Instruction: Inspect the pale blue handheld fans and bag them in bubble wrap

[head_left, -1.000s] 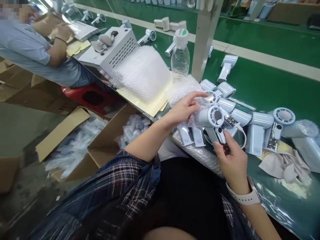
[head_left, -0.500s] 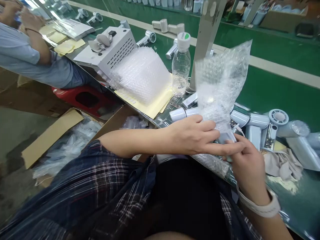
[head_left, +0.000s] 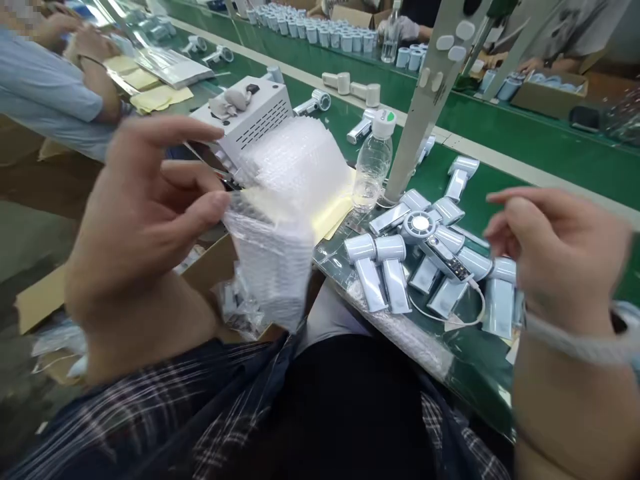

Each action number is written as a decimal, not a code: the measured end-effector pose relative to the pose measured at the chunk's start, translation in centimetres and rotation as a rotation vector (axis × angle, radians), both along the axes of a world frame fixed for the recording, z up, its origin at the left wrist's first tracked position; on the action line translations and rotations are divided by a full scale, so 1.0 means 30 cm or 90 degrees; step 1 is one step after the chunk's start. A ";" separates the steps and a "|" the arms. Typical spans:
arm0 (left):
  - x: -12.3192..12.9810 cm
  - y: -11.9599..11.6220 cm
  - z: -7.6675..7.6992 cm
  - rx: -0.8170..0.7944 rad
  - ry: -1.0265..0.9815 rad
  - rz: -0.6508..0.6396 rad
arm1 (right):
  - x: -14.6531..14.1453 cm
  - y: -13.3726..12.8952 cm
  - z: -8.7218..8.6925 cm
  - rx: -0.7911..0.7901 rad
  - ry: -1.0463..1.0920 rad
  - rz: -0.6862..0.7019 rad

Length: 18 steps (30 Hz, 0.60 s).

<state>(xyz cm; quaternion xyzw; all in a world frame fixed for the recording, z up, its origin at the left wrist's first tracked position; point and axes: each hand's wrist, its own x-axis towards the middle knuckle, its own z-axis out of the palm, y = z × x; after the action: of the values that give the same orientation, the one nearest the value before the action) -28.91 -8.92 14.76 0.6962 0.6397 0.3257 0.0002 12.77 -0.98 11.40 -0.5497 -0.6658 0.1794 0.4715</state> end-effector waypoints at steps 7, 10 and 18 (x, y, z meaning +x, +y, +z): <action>0.223 0.094 -0.150 0.063 -0.091 -0.050 | 0.033 0.574 -0.229 -0.359 -0.309 -0.045; 0.529 0.293 -0.264 -0.136 0.015 -0.354 | 0.044 0.622 -0.266 -0.373 -0.311 -0.049; 0.650 0.550 -0.357 -0.219 -0.059 -0.523 | 0.269 0.313 -0.158 -0.281 -0.170 -0.153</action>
<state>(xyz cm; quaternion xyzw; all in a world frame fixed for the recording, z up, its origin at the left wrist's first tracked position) -9.43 7.57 4.04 0.8669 0.3543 0.2185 0.2743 20.83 8.42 6.64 -0.7328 -0.5971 0.1890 0.2662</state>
